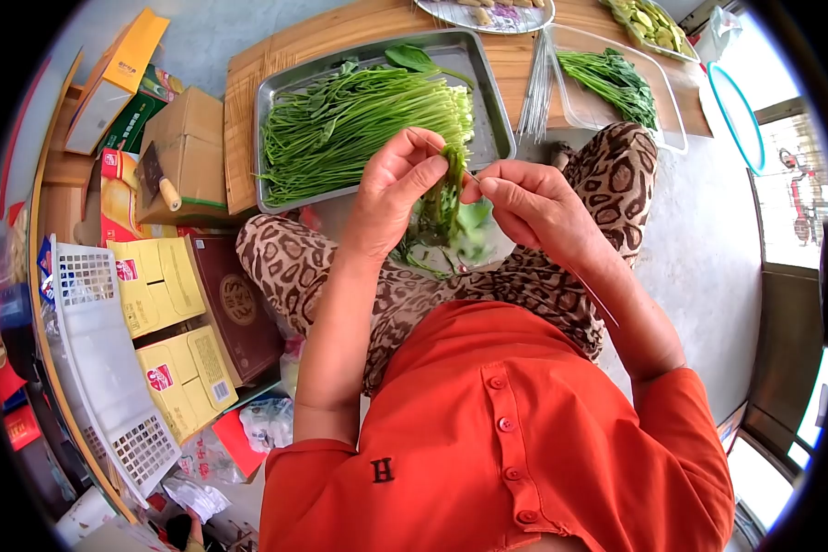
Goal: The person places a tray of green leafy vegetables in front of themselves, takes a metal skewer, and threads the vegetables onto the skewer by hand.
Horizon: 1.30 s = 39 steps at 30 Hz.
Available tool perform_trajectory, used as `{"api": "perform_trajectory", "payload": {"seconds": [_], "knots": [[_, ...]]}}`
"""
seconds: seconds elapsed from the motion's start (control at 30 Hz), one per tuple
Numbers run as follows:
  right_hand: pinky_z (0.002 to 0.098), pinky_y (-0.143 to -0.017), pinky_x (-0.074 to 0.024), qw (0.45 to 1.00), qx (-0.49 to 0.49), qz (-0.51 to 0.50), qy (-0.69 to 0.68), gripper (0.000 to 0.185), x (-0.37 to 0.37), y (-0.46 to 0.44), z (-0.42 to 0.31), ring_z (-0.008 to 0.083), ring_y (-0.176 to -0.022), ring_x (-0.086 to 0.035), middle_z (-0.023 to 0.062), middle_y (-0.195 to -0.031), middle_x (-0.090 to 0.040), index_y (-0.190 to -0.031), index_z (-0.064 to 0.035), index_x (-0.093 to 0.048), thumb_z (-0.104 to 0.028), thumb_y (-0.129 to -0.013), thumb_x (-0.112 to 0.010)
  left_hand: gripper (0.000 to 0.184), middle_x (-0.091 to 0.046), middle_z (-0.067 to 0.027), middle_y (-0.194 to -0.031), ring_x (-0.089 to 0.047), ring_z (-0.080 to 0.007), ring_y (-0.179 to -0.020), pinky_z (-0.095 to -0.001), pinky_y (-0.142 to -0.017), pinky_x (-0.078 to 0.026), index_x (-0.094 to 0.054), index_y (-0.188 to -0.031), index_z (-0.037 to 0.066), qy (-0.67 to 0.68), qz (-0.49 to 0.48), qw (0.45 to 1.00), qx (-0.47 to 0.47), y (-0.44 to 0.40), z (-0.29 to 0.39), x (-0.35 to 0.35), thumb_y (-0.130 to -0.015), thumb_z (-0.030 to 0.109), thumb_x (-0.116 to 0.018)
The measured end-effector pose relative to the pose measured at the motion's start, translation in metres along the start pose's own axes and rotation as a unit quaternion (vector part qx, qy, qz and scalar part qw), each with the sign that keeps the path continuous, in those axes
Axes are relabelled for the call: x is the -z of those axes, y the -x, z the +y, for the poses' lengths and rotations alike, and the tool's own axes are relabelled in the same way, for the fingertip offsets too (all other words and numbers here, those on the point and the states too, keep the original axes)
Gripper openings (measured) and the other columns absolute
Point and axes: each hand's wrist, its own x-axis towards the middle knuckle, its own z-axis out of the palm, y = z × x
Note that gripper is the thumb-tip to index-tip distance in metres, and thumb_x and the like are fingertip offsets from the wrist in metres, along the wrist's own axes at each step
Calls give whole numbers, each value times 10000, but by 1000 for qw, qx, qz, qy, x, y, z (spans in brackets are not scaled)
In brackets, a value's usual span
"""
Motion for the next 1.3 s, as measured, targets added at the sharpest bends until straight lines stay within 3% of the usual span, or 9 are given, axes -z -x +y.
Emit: {"api": "perform_trajectory", "payload": {"seconds": [0.13,0.4,0.57,0.63,0.7,0.83,1.03,1.07,1.3], "knots": [[185,-400,-211,1000,0,1,18,248,8,-1,5,9,-413,-284,-83,-496,-368,-965,-21,-639,-225,-975,-498,156,-627,-79,-843,-625,-163,-739,-270,-710,-513,-538,-1007,8,48,27,998,18,0,1,-2,-898,93,-610],[193,-400,-229,1000,-1,-22,14,231,13,-11,15,13,-422,-313,-80,-514,-387,-931,-4,-638,-190,-966,-506,143,-624,-12,-916,-549,-64,-831,-192,-752,-424,-580,-982,27,12,9,997,75,2,-7,2,-862,54,-653],[201,-408,-239,998,-24,5,64,213,29,-12,28,13,-443,-319,-85,-534,-391,-910,-15,-648,-171,-961,-511,182,-631,-81,-1042,-596,-139,-967,-269,-887,-463,-589,-1036,10,-94,-17,994,57,-8,-11,26,-868,64,-634],[190,-398,-232,999,-18,2,44,226,41,-13,40,15,-409,-312,-78,-506,-381,-930,-10,-629,-194,-971,-505,139,-651,-63,-981,-625,-130,-878,-258,-801,-495,-603,-1026,10,-170,57,982,56,-17,-14,57,-906,76,-580],[189,-398,-235,999,-32,12,1,219,57,-17,54,16,-406,-313,-76,-501,-384,-924,-13,-629,-187,-971,-504,95,-660,-38,-892,-624,-105,-803,-233,-743,-499,-629,-960,10,-258,151,954,32,-34,-14,82,-886,53,-587],[190,-397,-250,998,-47,43,2,239,75,-21,70,24,-399,-320,-64,-481,-383,-919,-23,-632,-202,-978,-486,107,-679,-44,-831,-629,-103,-754,-240,-692,-490,-657,-923,3,-434,182,882,-40,-81,-8,124,-864,74,-603],[189,-405,-257,997,-43,50,-27,246,85,-23,70,27,-408,-324,-63,-483,-384,-925,-29,-635,-213,-980,-481,169,-663,-90,-972,-639,-273,-884,-376,-776,-488,-665,-979,75,-674,135,723,-67,-161,-27,173,-824,102,-605],[191,-406,-256,997,-41,52,-31,243,86,-24,72,26,-412,-324,-64,-486,-383,-925,-29,-634,-211,-980,-483,230,-628,-87,-1069,-585,-302,-1000,-405,-837,-466,-650,-1052,96,-707,114,697,-36,-171,-30,178,-824,109,-614],[189,-412,-253,995,-45,66,-58,224,92,-20,73,25,-423,-325,-63,-504,-393,-926,-26,-630,-190,-977,-485,329,-578,-116,-1152,-525,-319,-1097,-431,-935,-430,-630,-1141,133,-832,16,545,101,-205,-51,184,-816,86,-636]]}}
